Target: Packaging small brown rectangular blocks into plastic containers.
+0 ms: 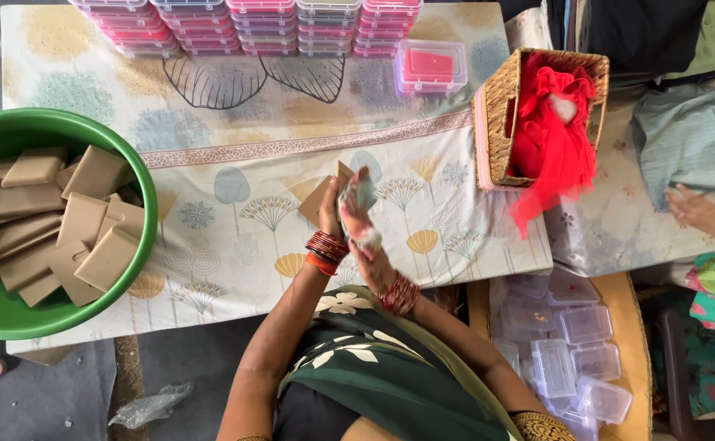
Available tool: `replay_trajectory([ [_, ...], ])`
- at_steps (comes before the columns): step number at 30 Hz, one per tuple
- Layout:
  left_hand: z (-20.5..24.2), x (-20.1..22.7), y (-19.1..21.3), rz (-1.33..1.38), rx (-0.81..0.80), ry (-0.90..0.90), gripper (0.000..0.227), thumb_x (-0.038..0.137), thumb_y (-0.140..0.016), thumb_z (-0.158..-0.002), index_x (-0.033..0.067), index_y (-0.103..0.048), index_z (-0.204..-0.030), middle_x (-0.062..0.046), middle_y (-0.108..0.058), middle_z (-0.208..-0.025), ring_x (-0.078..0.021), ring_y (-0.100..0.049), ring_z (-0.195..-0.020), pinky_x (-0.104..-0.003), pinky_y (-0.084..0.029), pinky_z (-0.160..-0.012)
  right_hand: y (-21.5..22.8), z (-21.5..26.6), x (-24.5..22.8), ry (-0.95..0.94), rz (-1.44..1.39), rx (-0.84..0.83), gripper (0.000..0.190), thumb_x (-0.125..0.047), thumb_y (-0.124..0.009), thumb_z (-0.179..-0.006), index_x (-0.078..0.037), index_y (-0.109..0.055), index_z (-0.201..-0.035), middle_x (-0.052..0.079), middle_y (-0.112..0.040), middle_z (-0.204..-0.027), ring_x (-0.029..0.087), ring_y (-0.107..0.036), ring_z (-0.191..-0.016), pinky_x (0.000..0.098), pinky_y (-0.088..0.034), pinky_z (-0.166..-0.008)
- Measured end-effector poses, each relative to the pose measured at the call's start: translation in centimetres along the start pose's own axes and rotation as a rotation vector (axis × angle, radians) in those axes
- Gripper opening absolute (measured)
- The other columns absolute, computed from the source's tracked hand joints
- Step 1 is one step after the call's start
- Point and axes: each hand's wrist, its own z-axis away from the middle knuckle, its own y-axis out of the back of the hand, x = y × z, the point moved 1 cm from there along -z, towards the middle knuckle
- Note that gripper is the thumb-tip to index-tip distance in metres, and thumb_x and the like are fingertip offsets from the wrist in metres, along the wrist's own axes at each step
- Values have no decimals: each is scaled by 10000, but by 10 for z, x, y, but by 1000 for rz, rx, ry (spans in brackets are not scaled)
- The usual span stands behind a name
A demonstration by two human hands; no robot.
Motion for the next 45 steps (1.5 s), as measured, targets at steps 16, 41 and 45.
replay_trajectory([
  [16,-4,-6,6,-8,-37,-68,548,462,-466,-1009,78,-522,-1396,-134,-615,-1327,-269,-617,-1145,-403,-557,-926,4,-30,-7,285,196,63,559,-365,-409,-1093,-29,-360,-1536,237,-372,-1578,337,-363,-1470,414,-345,-1190],
  [41,24,-14,-23,137,-172,-94,602,408,-384,-1043,168,-310,-1590,-144,-451,-1547,-299,-547,-1266,-472,-484,-1027,11,-47,-21,381,400,166,652,-402,-355,-1135,-49,-176,-1652,129,-16,-1764,296,20,-1638,419,-57,-1334],
  [45,12,-12,3,-40,-191,-244,590,363,-399,-1126,110,-325,-1654,-201,-441,-1572,-270,-527,-1332,-442,-454,-1101,14,-52,-22,370,426,147,626,-364,-384,-1124,-85,-143,-1630,118,-9,-1760,293,17,-1637,418,-49,-1326],
])
